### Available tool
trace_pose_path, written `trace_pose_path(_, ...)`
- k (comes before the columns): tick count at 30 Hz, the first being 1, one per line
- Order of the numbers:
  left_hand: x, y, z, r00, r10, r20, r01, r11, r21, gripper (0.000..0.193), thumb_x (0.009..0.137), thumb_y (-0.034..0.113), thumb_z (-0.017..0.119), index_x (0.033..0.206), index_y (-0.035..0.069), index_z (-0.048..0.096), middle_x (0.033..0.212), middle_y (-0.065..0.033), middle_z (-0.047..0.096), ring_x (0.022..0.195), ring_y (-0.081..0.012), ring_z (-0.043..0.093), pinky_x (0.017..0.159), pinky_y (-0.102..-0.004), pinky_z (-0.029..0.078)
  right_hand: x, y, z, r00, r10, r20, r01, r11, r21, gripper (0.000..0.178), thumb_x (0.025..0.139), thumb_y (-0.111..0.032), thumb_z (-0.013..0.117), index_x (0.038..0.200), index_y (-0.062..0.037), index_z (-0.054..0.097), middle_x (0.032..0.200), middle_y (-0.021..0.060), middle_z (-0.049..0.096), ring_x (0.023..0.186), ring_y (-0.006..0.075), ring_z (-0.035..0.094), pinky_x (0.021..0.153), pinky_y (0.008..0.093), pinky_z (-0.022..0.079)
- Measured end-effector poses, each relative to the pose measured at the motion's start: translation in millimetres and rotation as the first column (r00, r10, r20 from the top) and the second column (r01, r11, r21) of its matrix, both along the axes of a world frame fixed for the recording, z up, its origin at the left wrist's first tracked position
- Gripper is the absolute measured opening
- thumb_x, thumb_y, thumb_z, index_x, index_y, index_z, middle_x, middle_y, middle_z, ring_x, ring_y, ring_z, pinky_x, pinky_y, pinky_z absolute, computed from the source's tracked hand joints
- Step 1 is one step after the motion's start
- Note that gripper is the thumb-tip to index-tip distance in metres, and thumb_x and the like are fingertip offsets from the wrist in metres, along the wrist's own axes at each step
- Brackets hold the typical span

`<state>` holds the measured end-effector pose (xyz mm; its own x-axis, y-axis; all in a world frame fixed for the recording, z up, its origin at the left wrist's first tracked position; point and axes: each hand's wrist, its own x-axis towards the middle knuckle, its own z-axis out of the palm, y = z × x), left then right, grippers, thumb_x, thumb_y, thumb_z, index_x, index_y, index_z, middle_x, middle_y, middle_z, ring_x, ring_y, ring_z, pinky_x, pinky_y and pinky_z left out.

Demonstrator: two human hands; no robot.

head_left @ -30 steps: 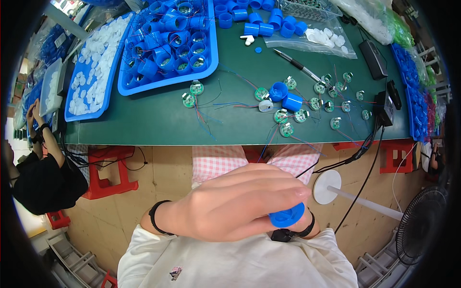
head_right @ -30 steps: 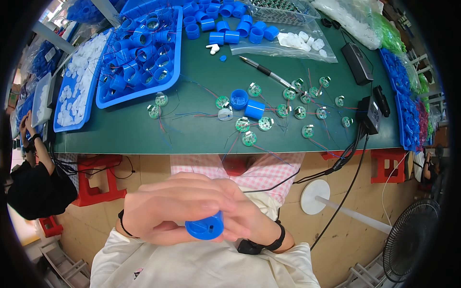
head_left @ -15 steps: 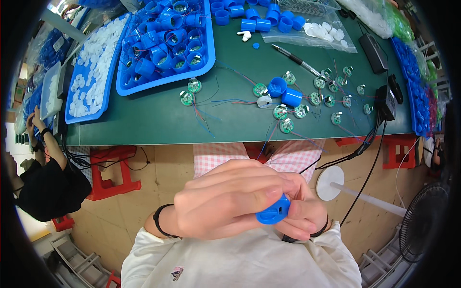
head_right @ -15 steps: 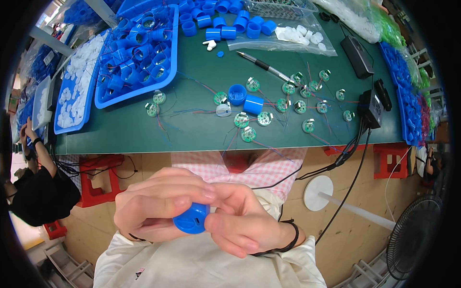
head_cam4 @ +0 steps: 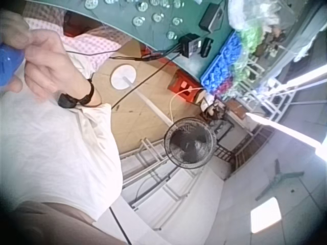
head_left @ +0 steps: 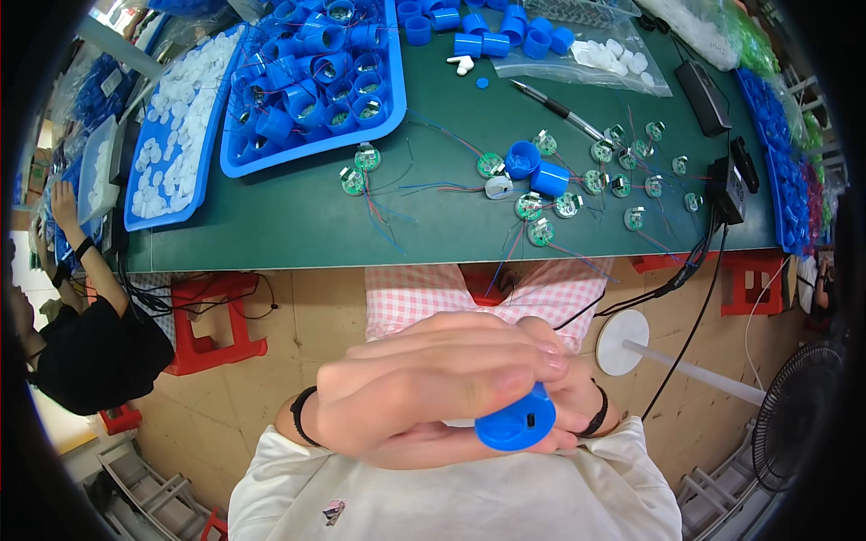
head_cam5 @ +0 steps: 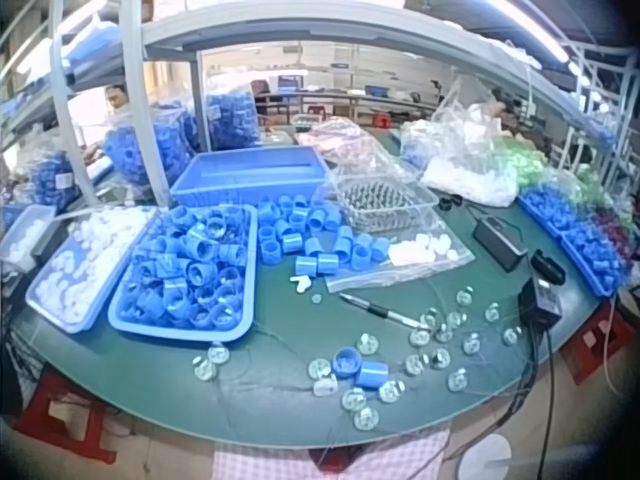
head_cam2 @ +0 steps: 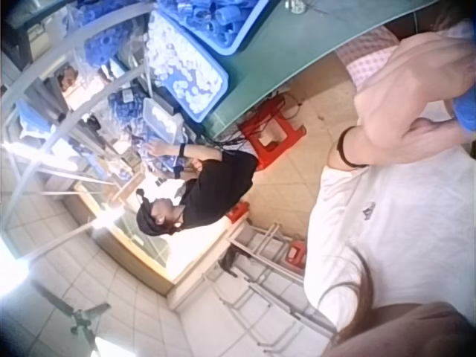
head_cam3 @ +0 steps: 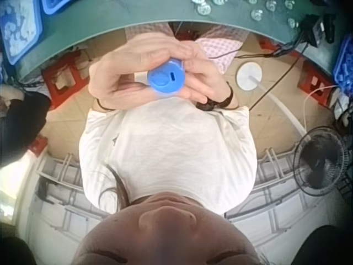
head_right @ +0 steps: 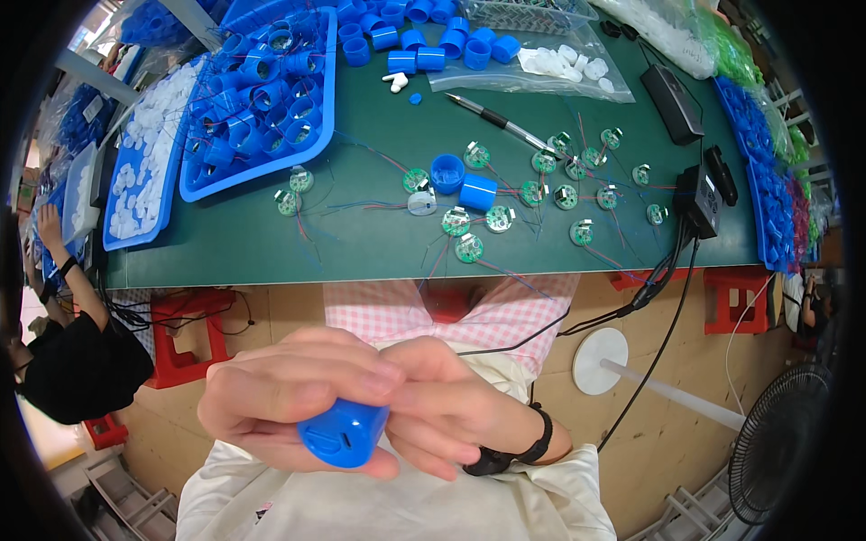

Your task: The recorder is assembling small electronic circuit boards into blue plastic cylindrical housings on a factory assembly line.

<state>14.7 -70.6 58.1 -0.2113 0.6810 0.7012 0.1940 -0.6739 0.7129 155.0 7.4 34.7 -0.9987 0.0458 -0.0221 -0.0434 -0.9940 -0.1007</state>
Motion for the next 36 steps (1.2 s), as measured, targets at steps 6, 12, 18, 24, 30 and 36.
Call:
trace_pose_path(6, 12.2, -1.8, -1.1, 0.993, 0.077, 0.09, -0.073, 0.996, -0.048, 0.039, 0.065, 0.001, 0.076, 0.097, -0.009, 0.056, 0.091, -0.0218, 0.063, 0.079, -0.0306, 0.063, 0.075, -0.0389, 0.05, -5.3, -5.3, -39.7, 0.983, 0.164, 0.086, -0.181, 0.954, 0.241, 0.011, 0.082, -0.001, 0.053, 0.071, 0.0019, 0.052, 0.046, 0.0048, 0.051, 0.033, 0.0119, 0.05, 0.029, 0.0217, 0.035)
trace_pose_path(12, 9.9, -5.2, -1.2, 0.995, 0.098, 0.034, -0.095, 0.992, -0.087, 0.041, 0.066, 0.001, 0.075, 0.1, -0.01, 0.055, 0.091, -0.0218, 0.063, 0.079, -0.0318, 0.063, 0.074, -0.0384, 0.05, -11.4, -12.8, -45.4, 0.979, 0.137, 0.154, -0.173, 0.952, 0.252, 0.019, 0.075, 0.006, 0.056, 0.058, -0.0027, 0.052, 0.046, 0.0045, 0.051, 0.034, 0.0124, 0.049, 0.029, 0.0211, 0.032)
trace_pose_path(18, 10.0, -6.8, -6.5, 0.992, 0.125, 0.026, -0.123, 0.988, -0.09, 0.04, 0.066, 0.001, 0.074, 0.1, -0.01, 0.054, 0.091, -0.0224, 0.062, 0.079, -0.0317, 0.063, 0.074, -0.0387, 0.05, -12.9, -5.9, -45.7, 0.99, 0.14, 0.012, -0.141, 0.983, 0.119, 0.016, 0.075, 0.008, 0.054, 0.062, -0.0014, 0.054, 0.047, 0.0039, 0.052, 0.033, 0.0106, 0.047, 0.03, 0.0215, 0.032)
trace_pose_path(24, 7.8, -8.5, -4.6, 0.988, 0.152, 0.014, -0.15, 0.983, -0.102, 0.04, 0.066, -0.001, 0.074, 0.1, -0.009, 0.054, 0.09, -0.0221, 0.062, 0.081, -0.032, 0.063, 0.074, -0.0389, 0.051, -9.0, 3.1, -33.9, 0.999, -0.039, 0.036, 0.016, 0.872, 0.489, 0.005, 0.08, 0.005, 0.051, 0.077, 0.0054, 0.055, 0.051, 0.0055, 0.054, 0.033, 0.0099, 0.047, 0.031, 0.0218, 0.034)
trace_pose_path(30, -6.3, -11.7, -5.6, 0.974, 0.136, -0.181, -0.16, 0.98, -0.122, 0.056, 0.058, 0.004, 0.081, 0.103, -0.003, 0.049, 0.089, -0.0222, 0.063, 0.078, -0.032, 0.064, 0.067, -0.0383, 0.052, -8.3, 17.3, 13.5, 0.974, 0.083, 0.212, -0.084, 0.996, -0.005, 0.017, 0.083, 0.003, 0.048, 0.099, 0.0064, 0.049, 0.066, 0.0063, 0.055, 0.036, 0.0077, 0.045, 0.032, 0.0212, 0.035)
trace_pose_path(36, -2.9, -12.4, -6.0, 0.97, 0.135, -0.203, -0.169, 0.972, -0.163, 0.053, 0.06, 0.004, 0.08, 0.103, -0.002, 0.05, 0.089, -0.0218, 0.063, 0.078, -0.0315, 0.064, 0.067, -0.0375, 0.052, -4.1, 17.7, 25.9, 0.972, 0.14, 0.188, -0.162, 0.981, 0.11, 0.028, 0.081, 0.003, 0.054, 0.108, 0.0028, 0.047, 0.072, 0.0042, 0.055, 0.038, 0.0037, 0.042, 0.033, 0.0184, 0.034)
